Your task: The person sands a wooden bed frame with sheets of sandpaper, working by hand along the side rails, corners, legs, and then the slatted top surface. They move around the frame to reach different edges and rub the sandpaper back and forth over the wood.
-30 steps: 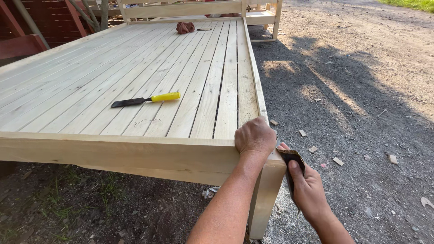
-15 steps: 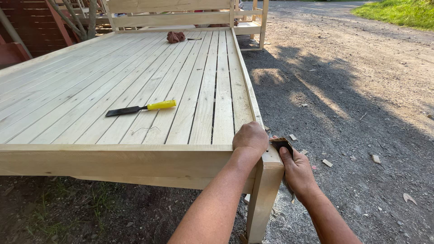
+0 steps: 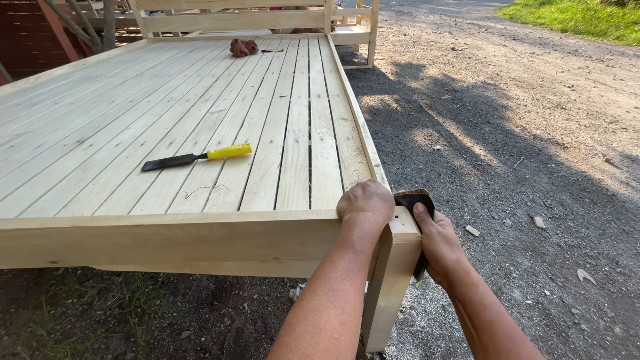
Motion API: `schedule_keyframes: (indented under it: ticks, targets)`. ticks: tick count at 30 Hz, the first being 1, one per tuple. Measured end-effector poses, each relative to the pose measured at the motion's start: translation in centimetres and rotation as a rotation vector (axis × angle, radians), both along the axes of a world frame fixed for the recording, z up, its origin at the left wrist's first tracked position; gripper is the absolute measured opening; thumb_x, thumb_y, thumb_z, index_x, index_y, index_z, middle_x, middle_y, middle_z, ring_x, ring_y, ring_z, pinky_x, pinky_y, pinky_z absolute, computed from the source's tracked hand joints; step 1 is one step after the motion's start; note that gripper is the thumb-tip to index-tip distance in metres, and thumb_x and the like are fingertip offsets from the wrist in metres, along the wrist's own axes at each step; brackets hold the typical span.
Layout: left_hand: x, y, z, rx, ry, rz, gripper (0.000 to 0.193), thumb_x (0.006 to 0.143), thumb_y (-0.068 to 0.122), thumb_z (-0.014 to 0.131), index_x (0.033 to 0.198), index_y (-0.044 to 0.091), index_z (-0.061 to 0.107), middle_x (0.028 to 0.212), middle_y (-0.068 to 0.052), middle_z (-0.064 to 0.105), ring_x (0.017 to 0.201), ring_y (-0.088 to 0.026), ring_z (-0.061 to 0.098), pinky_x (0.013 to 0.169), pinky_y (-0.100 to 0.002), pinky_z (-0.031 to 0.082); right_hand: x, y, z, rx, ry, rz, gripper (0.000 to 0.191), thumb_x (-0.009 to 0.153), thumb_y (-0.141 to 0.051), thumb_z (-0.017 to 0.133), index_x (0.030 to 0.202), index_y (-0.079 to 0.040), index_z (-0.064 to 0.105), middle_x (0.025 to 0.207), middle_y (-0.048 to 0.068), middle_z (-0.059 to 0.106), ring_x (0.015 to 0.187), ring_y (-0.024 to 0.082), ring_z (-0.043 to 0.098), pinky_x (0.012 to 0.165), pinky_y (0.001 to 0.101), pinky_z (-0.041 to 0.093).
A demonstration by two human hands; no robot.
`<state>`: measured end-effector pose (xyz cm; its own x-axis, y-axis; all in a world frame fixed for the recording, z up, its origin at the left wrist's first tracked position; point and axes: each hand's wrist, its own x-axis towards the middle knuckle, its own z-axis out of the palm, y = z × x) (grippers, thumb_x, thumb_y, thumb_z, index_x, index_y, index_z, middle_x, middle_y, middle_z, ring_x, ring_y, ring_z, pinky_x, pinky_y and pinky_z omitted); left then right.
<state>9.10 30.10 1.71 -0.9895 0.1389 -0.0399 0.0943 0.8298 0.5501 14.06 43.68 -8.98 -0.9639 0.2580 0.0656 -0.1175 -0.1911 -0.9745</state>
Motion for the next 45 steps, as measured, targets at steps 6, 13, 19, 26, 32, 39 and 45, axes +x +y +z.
schedule_keyframes:
  ticks: [6, 13, 19, 26, 32, 39, 45]
  targets:
    - [-0.4, 0.2, -0.4, -0.054, 0.042, -0.047, 0.036, 0.102, 0.023, 0.045, 0.123, 0.008, 0.070, 0.123, -0.017, 0.071, 0.113, -0.030, 0.071, 0.094, -0.043, 0.056, 5.8, -1.3, -1.4, -0.345, -0.081, -0.148, 0.040, 0.099, -0.030, 0.044, 0.130, -0.012, 0.063, 0.108, 0.005, 0.075, 0.088, 0.014, 0.073, 0.078, 0.0341, 0.059]
    - [-1.0, 0.3, -1.7, 0.122, 0.370, -0.019, 0.033, 0.096, 0.017, 0.051, 0.120, 0.003, 0.068, 0.115, -0.016, 0.071, 0.107, -0.029, 0.070, 0.093, -0.042, 0.056, -1.2, 0.8, 2.3, 0.017, -0.174, 0.052, 0.045, 0.107, -0.037, 0.047, 0.125, 0.001, 0.062, 0.098, 0.015, 0.072, 0.076, 0.022, 0.069, 0.069, 0.0420, 0.060]
    - [-1.6, 0.3, -1.7, 0.265, 0.305, -0.007, 0.041, 0.107, 0.033, 0.040, 0.126, 0.004, 0.062, 0.114, -0.015, 0.069, 0.108, -0.029, 0.067, 0.095, -0.044, 0.052, 2.5, 1.7, 1.3, 0.063, -0.208, 0.045, 0.041, 0.101, -0.035, 0.048, 0.130, -0.014, 0.068, 0.097, 0.010, 0.074, 0.074, 0.015, 0.069, 0.065, 0.0371, 0.059]
    - [-1.4, 0.5, -2.7, 0.061, 0.377, -0.050, 0.044, 0.106, 0.036, 0.041, 0.117, 0.004, 0.068, 0.116, -0.015, 0.068, 0.113, -0.031, 0.063, 0.098, -0.048, 0.048, -2.1, 0.2, 1.5, -0.096, -0.173, 0.032, 0.044, 0.107, -0.039, 0.046, 0.120, 0.001, 0.060, 0.099, 0.014, 0.072, 0.077, 0.021, 0.070, 0.070, 0.0420, 0.060]
    - [-1.1, 2.2, -2.8, 0.032, 0.253, -0.112, 0.039, 0.102, 0.035, 0.045, 0.118, 0.009, 0.070, 0.120, -0.013, 0.066, 0.115, -0.030, 0.062, 0.101, -0.049, 0.045, 4.6, 0.2, -3.0, -0.392, -0.271, -0.070, 0.040, 0.104, -0.033, 0.046, 0.115, 0.000, 0.064, 0.098, 0.014, 0.073, 0.079, 0.022, 0.071, 0.070, 0.0403, 0.059]
    - [2.2, 4.4, -2.5, -0.192, 0.230, -0.374, 0.039, 0.100, 0.034, 0.041, 0.119, 0.017, 0.071, 0.123, -0.008, 0.065, 0.126, -0.027, 0.056, 0.119, -0.060, 0.023, -0.4, 4.2, -9.5, -0.313, -0.063, 0.158, 0.046, 0.107, -0.037, 0.052, 0.122, 0.006, 0.061, 0.103, 0.016, 0.075, 0.087, 0.024, 0.070, 0.075, 0.0434, 0.057]
    - [3.3, 7.0, -2.2, -0.563, 0.116, -0.309, 0.042, 0.101, 0.027, 0.045, 0.136, 0.010, 0.061, 0.130, -0.016, 0.061, 0.128, -0.030, 0.054, 0.121, -0.066, 0.016, -0.2, 3.7, -20.6, -0.261, -0.133, 0.313, 0.047, 0.096, -0.028, 0.059, 0.130, 0.004, 0.067, 0.118, 0.017, 0.078, 0.106, 0.022, 0.074, 0.090, 0.0388, 0.057]
